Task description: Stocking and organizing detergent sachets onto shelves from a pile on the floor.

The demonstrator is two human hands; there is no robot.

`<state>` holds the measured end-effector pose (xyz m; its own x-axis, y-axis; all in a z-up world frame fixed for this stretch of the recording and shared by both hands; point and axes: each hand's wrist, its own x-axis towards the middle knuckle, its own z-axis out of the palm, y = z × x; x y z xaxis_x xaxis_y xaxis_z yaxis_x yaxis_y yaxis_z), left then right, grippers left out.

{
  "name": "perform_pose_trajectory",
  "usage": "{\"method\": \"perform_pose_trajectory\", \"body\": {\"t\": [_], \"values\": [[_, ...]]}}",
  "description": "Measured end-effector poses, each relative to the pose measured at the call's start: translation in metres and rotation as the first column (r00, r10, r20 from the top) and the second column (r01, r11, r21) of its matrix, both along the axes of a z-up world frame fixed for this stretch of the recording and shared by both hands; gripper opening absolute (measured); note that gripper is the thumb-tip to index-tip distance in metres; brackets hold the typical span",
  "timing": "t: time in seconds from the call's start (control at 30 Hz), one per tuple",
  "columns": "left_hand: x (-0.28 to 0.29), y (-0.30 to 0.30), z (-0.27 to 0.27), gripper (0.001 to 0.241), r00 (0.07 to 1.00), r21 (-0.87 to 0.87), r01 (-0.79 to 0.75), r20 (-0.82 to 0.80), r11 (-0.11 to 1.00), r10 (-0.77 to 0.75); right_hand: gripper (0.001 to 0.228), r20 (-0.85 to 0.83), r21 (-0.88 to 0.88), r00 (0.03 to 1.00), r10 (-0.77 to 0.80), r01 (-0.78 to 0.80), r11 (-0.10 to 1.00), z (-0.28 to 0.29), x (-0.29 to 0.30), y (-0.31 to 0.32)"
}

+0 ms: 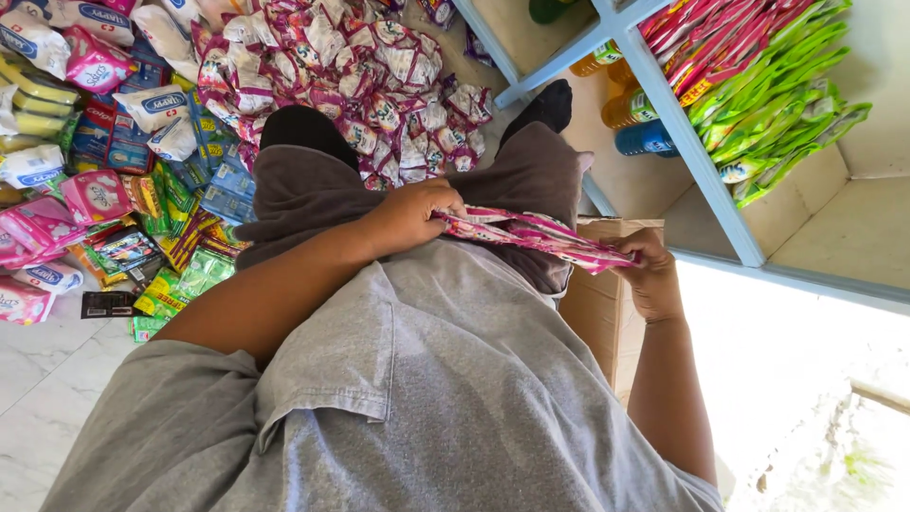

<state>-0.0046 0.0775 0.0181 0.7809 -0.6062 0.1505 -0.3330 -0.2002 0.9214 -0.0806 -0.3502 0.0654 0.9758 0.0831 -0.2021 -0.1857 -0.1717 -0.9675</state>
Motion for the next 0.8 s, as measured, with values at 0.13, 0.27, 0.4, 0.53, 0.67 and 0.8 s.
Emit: {"method": "perform_pose_trajectory", "body": {"t": [0.13, 0.27, 0.4, 0.53, 0.67, 0.8], "values": [[-0.006, 0.001, -0.002, 0.028, 1.000, -0.011, 0.000, -0.022, 1.000, 0.000, 0.027, -0.068, 0.010, 0.997, -0.036, 0.037, 0.999, 0.005, -0.006, 0.003], [0.005, -0.003, 0.001, 0.028, 1.000, 0.022, -0.026, 0.012, 0.999, 0.026, 0.033, -0.069, -0.070, 0.997, -0.023, 0.018, 0.997, 0.005, 0.008, 0.000], [0.004, -0.001, -0.004, 0.028, 0.999, 0.024, -0.037, 0.025, 0.999, 0.036, 0.052, -0.087, -0.299, 0.990, 0.108, -0.130, 0.946, 0.041, 0.021, 0.037], [0.003, -0.002, -0.008, 0.029, 0.999, -0.003, -0.023, 0.034, 1.000, 0.023, 0.044, -0.143, -0.531, 0.965, 0.221, -0.263, 0.805, 0.060, 0.026, 0.058], [0.003, -0.002, -0.005, 0.029, 0.999, -0.018, -0.031, 0.034, 0.999, 0.031, 0.031, -0.105, -0.648, 0.954, 0.280, -0.279, 0.709, 0.065, 0.033, 0.067], [0.001, -0.001, -0.005, 0.029, 0.999, -0.019, -0.036, 0.021, 0.999, 0.036, 0.029, -0.029, -0.784, 0.918, 0.395, -0.266, 0.560, 0.063, 0.039, 0.076]]}}
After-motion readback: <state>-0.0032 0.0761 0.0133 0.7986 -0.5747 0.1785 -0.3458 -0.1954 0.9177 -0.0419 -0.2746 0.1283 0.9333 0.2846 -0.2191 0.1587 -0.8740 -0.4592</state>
